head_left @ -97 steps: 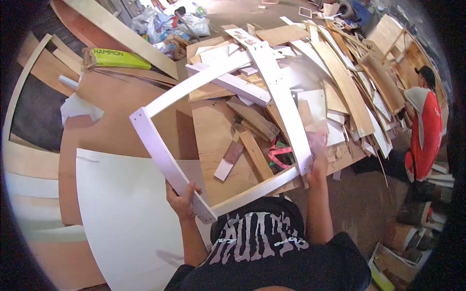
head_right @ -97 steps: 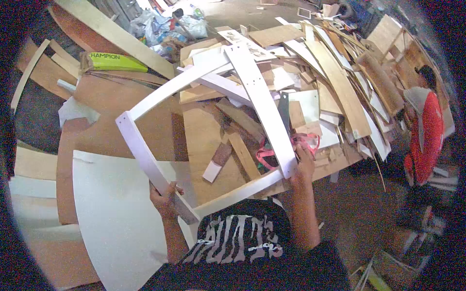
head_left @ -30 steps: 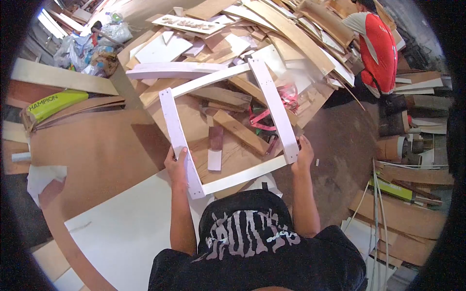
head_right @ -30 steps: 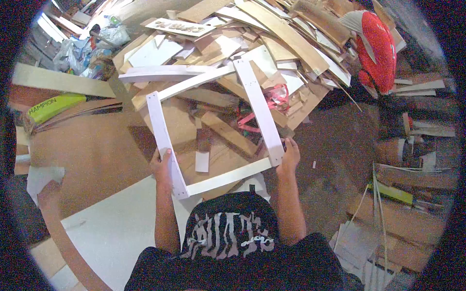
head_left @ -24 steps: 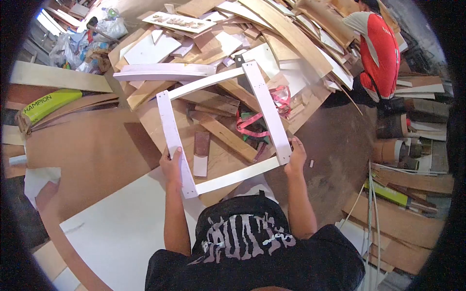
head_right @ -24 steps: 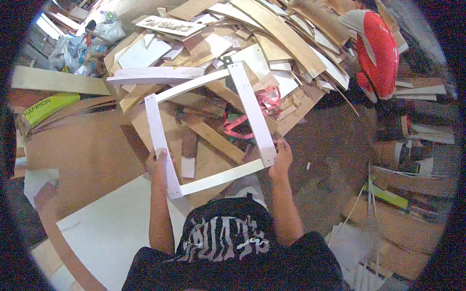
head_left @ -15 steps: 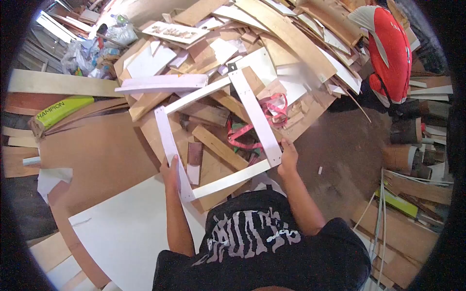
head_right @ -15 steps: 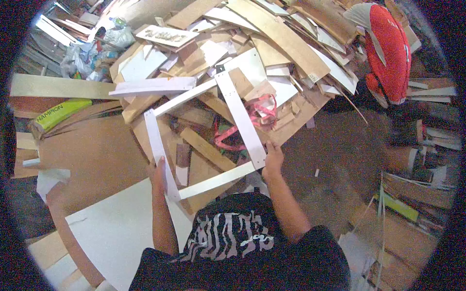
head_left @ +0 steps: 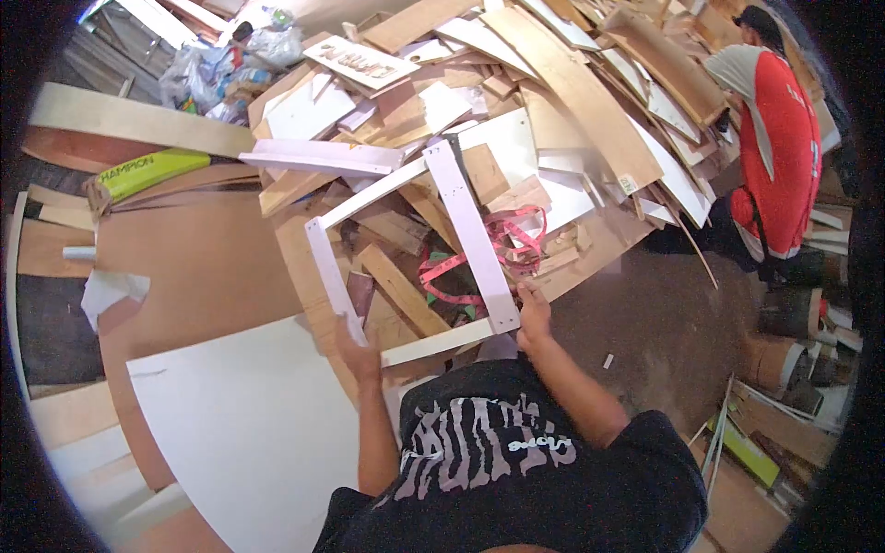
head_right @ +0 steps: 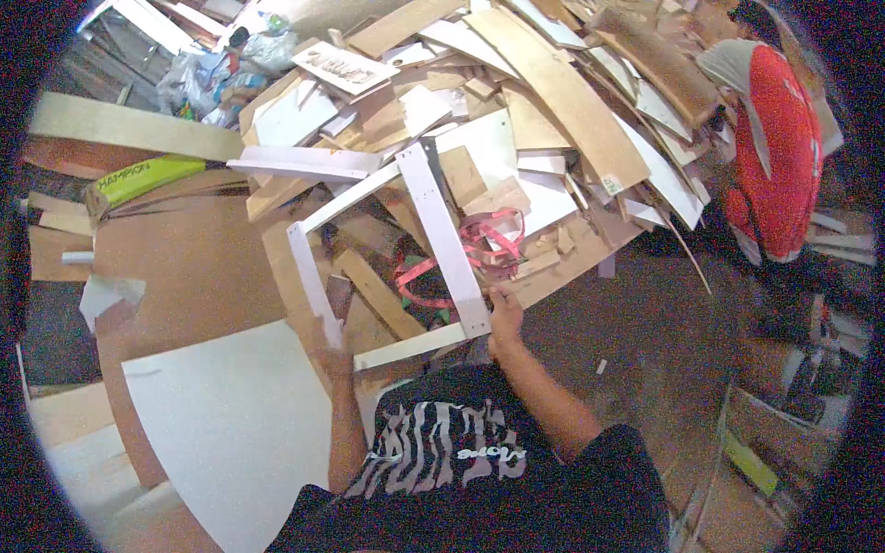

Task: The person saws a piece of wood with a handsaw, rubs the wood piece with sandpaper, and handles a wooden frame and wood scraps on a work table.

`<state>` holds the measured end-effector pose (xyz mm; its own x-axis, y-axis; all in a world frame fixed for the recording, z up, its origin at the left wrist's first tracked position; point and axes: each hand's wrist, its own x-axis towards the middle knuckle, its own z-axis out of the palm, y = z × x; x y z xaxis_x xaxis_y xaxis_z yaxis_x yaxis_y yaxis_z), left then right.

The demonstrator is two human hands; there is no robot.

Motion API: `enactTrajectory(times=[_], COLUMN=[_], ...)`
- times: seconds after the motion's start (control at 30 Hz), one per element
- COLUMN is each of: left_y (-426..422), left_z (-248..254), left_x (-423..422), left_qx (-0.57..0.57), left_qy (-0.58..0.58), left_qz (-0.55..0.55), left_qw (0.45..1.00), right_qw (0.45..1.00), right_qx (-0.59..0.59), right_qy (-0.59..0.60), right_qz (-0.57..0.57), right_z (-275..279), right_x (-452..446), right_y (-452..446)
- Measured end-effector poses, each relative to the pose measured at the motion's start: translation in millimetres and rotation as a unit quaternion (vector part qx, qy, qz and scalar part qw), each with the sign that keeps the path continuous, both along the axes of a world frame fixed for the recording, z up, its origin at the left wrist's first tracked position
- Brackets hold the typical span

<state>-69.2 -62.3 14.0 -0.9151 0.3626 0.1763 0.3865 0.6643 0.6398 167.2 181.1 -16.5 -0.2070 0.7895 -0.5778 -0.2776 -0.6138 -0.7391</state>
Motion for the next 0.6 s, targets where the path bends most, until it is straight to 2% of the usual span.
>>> enactTrajectory(times=[0.1,0.17,0.23,0.27,0.33,0.43,0.5,0.6], left_y=[1,1,5,9,16,17,12,7], left_z=[-5,3,11,16,21,4,6,45], left_x=[53,74,78,76,69,67,63,57], left_qx=[-0.015,-0.042,-0.069,-0.070,-0.105,-0.134,-0.110,-0.060], left_qy=[-0.023,-0.039,-0.023,-0.024,-0.020,-0.052,-0.043,-0.004], left_qz=[-0.068,-0.069,-0.203,-0.199,-0.318,-0.346,-0.338,-0.310], left_qw=[0.997,0.996,0.976,0.977,0.942,0.927,0.934,0.949], right_qw=[1.000,1.000,0.999,0.998,0.996,0.996,0.997,0.992], right_qx=[0.008,-0.021,-0.046,-0.050,-0.055,-0.059,-0.014,-0.011], right_qy=[-0.006,-0.002,0.000,0.030,0.057,0.055,0.043,0.075], right_qz=[-0.008,0.000,0.005,0.026,0.049,0.047,0.059,0.098], right_z=[-18,0,17,21,38,73,85,133], right_x=[0,-3,-3,0,2,-6,-11,-21], right_y=[-3,-3,-3,-3,-7,-16,-23,-33])
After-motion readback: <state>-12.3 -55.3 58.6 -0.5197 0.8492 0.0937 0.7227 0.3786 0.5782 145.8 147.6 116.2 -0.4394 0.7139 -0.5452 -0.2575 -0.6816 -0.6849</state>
